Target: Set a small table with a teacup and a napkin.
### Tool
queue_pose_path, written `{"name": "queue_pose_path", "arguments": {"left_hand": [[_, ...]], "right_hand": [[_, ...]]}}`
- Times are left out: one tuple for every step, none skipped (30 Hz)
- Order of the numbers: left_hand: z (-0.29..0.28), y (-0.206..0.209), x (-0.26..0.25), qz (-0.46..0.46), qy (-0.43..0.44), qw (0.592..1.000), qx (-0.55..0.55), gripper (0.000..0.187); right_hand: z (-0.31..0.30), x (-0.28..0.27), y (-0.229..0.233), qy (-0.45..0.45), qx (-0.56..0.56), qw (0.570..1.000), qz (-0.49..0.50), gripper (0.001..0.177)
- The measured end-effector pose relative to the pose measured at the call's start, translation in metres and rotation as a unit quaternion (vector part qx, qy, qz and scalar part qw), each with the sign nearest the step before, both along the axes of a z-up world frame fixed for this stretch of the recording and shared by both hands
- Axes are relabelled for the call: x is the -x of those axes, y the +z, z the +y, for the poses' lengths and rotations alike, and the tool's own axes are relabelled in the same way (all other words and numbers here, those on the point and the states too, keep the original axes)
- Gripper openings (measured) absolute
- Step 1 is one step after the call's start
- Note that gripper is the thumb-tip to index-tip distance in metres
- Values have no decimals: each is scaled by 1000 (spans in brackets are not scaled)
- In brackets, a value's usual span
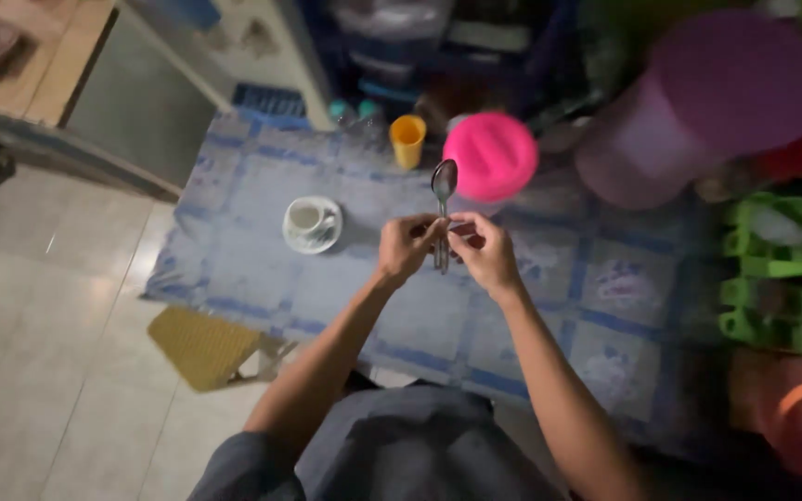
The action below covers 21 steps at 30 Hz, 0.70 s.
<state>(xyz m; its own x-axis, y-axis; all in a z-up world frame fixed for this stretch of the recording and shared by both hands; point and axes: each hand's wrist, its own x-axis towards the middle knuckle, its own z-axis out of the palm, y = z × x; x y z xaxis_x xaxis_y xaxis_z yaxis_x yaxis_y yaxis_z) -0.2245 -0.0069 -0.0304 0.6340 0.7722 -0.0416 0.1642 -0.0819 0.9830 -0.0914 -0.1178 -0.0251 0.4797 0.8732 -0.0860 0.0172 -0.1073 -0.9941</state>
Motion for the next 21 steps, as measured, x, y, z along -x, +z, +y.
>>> {"name": "queue_pose_path", "arguments": {"left_hand": [[-1, -3, 18, 5, 9, 1000, 5, 29], [3, -5, 33, 13, 18, 999, 32, 29], [6, -6, 48, 22, 27, 998, 59, 29], [10, -8, 63, 21, 30, 998, 60, 29], [15, -10, 79, 6, 29, 997, 70, 29], [20, -11, 96, -8, 28, 996, 79, 29], [27, -14, 108, -10, 31, 996, 79, 29], [32, -17, 125, -15, 30, 996, 77, 29], [38, -20, 142, -21, 29, 997, 75, 29], [42, -23, 156, -16, 32, 996, 77, 29], [47, -26, 171, -9, 55, 996, 76, 29], [54, -28, 184, -3, 78, 994, 75, 30], [60, -27, 203, -1, 80, 994, 75, 30], [65, -28, 218, 2, 85, 993, 79, 29], [70, -29, 231, 4, 89, 992, 83, 29], [75, -32, 246, 6, 91, 992, 90, 29], [79, -34, 260, 0, 91, 989, 114, 29], [87, -36, 272, -9, 90, 987, 134, 28], [90, -38, 285, -9, 92, 986, 139, 28], [97, -40, 298, -2, 82, 985, 148, 28], [103, -41, 309, 6, 73, 985, 158, 28]], "right_hand": [[4, 15, -7, 9, 5, 1000, 5, 29], [11, 27, -14, 21, 11, 1000, 19, 29], [18, 40, -19, 34, 18, 999, 32, 28], [23, 52, -24, 37, 19, 999, 31, 28], [30, 65, -28, 46, 18, 998, 41, 29], [37, 80, -32, 55, 16, 997, 51, 29], [46, 91, -32, 58, 16, 997, 49, 29], [52, 108, -33, 54, 27, 997, 42, 29], [59, 125, -34, 49, 38, 997, 36, 28], [66, 141, -36, 52, 39, 997, 40, 28], [73, 157, -39, 50, 59, 996, 42, 27], [81, 171, -41, 48, 77, 995, 42, 25], [88, 188, -45, 50, 78, 995, 44, 25], [93, 200, -50, 58, 97, 993, 21, 18], [99, 212, -55, 66, 116, 991, -2, 14], [103, 226, -61, 68, 123, 990, 0, 14], [107, 240, -66, 63, 113, 992, 7, 14], [113, 252, -70, 57, 101, 993, 11, 15], [112, 262, -71, 59, 106, 993, 11, 15], [114, 271, -72, 48, 101, 993, 48, 16], [115, 279, -73, 38, 95, 991, 86, 17]]}}
